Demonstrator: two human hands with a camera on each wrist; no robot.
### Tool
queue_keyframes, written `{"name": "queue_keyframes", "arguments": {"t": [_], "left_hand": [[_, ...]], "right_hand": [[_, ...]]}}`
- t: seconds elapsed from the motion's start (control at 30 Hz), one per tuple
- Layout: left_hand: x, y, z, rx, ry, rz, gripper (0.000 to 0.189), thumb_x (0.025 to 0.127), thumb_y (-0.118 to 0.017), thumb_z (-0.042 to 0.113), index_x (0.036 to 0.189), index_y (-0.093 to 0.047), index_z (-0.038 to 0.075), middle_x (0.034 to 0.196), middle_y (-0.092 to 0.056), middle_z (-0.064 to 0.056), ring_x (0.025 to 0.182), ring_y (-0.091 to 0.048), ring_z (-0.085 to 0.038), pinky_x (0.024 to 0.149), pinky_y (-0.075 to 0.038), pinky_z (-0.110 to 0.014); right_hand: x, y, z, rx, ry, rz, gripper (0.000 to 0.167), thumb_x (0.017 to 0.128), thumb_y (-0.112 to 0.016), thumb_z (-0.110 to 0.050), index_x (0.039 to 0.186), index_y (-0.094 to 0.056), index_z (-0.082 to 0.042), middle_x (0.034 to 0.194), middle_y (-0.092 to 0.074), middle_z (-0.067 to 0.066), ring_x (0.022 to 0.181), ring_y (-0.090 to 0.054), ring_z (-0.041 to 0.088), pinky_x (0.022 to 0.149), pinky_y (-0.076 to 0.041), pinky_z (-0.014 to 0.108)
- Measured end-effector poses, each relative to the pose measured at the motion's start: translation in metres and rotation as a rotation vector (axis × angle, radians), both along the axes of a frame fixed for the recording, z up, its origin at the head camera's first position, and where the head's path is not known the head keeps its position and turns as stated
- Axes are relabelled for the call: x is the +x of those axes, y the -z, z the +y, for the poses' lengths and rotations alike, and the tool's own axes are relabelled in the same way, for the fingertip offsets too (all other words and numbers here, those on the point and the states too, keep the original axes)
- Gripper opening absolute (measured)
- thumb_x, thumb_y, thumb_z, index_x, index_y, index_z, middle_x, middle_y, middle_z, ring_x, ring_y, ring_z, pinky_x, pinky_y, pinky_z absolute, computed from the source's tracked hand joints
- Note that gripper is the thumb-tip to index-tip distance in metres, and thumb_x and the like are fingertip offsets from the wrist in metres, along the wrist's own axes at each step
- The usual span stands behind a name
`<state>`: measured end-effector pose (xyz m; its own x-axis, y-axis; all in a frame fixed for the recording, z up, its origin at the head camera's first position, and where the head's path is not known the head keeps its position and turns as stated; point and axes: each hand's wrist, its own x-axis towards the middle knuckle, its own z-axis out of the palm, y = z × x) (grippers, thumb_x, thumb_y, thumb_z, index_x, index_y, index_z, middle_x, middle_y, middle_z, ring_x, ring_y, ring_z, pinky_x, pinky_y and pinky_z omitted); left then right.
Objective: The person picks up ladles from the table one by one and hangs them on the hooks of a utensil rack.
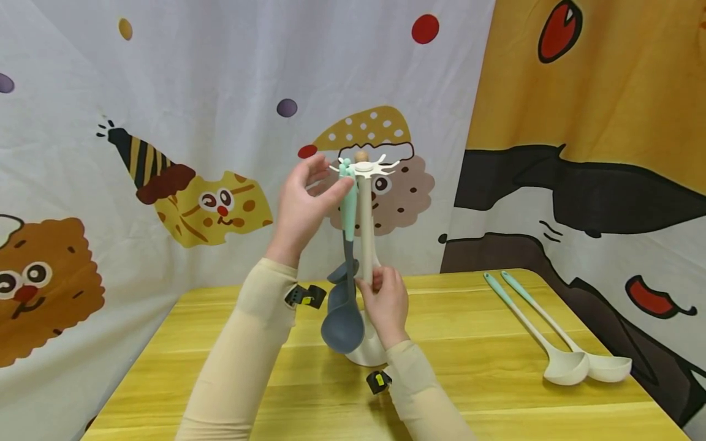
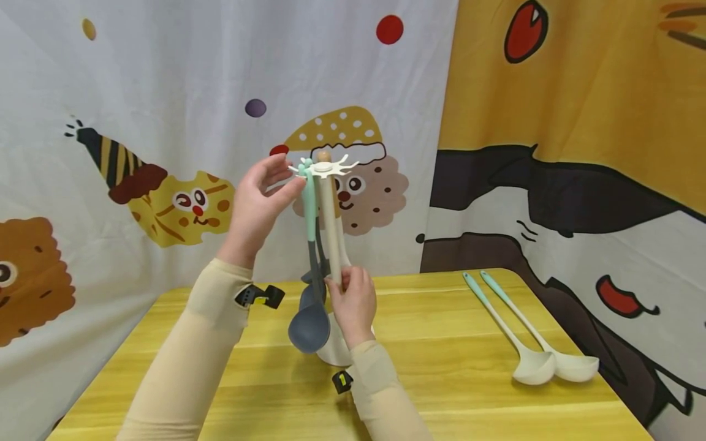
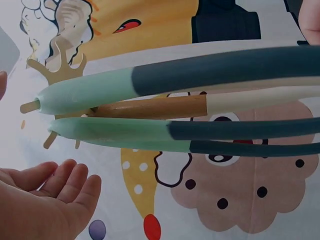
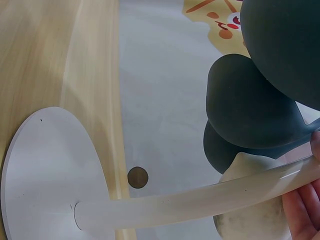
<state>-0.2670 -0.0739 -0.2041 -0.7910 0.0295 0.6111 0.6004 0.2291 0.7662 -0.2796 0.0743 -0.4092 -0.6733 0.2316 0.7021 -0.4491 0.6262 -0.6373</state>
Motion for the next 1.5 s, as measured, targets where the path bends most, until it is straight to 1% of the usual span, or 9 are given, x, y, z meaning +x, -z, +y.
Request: {"name": "queue_keyframes", "arguments": {"t": [0.33, 0.53, 0.7, 0.87, 1.07, 1.3, 1.5], "left_hand": [[-0.005, 0.003, 0.007, 0.065, 0.017, 0.018, 0.063, 0.086, -0.074, 0.037, 0.138, -0.054, 0.006, 0.127, -0.061, -0.003, 0.117, -0.057, -0.015, 0.1, -0.046, -0.03], [-0.006, 0.004, 0.011, 0.099, 0.016, 0.065, 0.055, 0.089, -0.073, 0.032, 0.133, -0.059, 0.003, 0.119, -0.065, -0.006, 0.11, -0.061, -0.017, 0.096, -0.049, -0.031], [-0.006, 0.004, 0.014, 0.133, 0.009, 0.096, 0.047, 0.09, -0.072, 0.031, 0.126, -0.063, 0.002, 0.112, -0.067, -0.007, 0.103, -0.063, -0.017, 0.091, -0.051, -0.032], [-0.006, 0.005, 0.017, 0.15, -0.005, 0.083, 0.04, 0.091, -0.071, 0.031, 0.122, -0.065, 0.005, 0.109, -0.068, -0.005, 0.101, -0.064, -0.016, 0.089, -0.052, -0.033], [-0.004, 0.005, 0.019, 0.166, -0.019, 0.058, 0.037, 0.091, -0.071, 0.031, 0.119, -0.068, 0.008, 0.106, -0.069, -0.005, 0.098, -0.063, -0.016, 0.087, -0.052, -0.033], [-0.003, 0.006, 0.02, 0.169, -0.037, 0.075, 0.035, 0.091, -0.071, 0.03, 0.118, -0.069, 0.007, 0.102, -0.069, -0.004, 0.093, -0.063, -0.015, 0.083, -0.053, -0.033], [-0.003, 0.006, 0.022, 0.179, -0.041, 0.063, 0.034, 0.092, -0.071, 0.03, 0.118, -0.07, 0.008, 0.102, -0.07, -0.004, 0.092, -0.063, -0.016, 0.081, -0.053, -0.032]], "right_hand": [[0.001, -0.001, 0.0, -0.004, -0.005, 0.003, 0.028, 0.081, -0.083, -0.017, 0.092, -0.06, -0.006, 0.082, -0.058, 0.006, 0.071, -0.06, 0.02, 0.062, -0.05, 0.035], [0.001, -0.001, 0.0, -0.01, -0.009, -0.001, 0.028, 0.082, -0.083, -0.017, 0.093, -0.06, -0.006, 0.082, -0.059, 0.006, 0.071, -0.06, 0.02, 0.063, -0.05, 0.035], [0.001, -0.001, 0.0, -0.009, -0.013, 0.002, 0.028, 0.082, -0.083, -0.017, 0.093, -0.06, -0.005, 0.083, -0.059, 0.006, 0.072, -0.06, 0.021, 0.064, -0.051, 0.036], [0.002, -0.001, 0.0, -0.012, -0.014, 0.003, 0.029, 0.082, -0.083, -0.018, 0.093, -0.06, -0.006, 0.082, -0.058, 0.006, 0.071, -0.06, 0.021, 0.063, -0.05, 0.036], [0.001, 0.0, 0.0, -0.014, -0.014, 0.0, 0.028, 0.082, -0.083, -0.019, 0.093, -0.06, -0.006, 0.082, -0.058, 0.005, 0.072, -0.06, 0.02, 0.063, -0.05, 0.035], [0.002, -0.001, 0.0, -0.031, -0.03, -0.011, 0.029, 0.082, -0.083, -0.019, 0.094, -0.06, -0.006, 0.084, -0.059, 0.006, 0.073, -0.06, 0.021, 0.064, -0.051, 0.036], [0.001, -0.001, 0.001, -0.043, -0.042, -0.028, 0.029, 0.083, -0.083, -0.021, 0.094, -0.06, -0.007, 0.084, -0.059, 0.005, 0.073, -0.06, 0.02, 0.065, -0.052, 0.035]]}}
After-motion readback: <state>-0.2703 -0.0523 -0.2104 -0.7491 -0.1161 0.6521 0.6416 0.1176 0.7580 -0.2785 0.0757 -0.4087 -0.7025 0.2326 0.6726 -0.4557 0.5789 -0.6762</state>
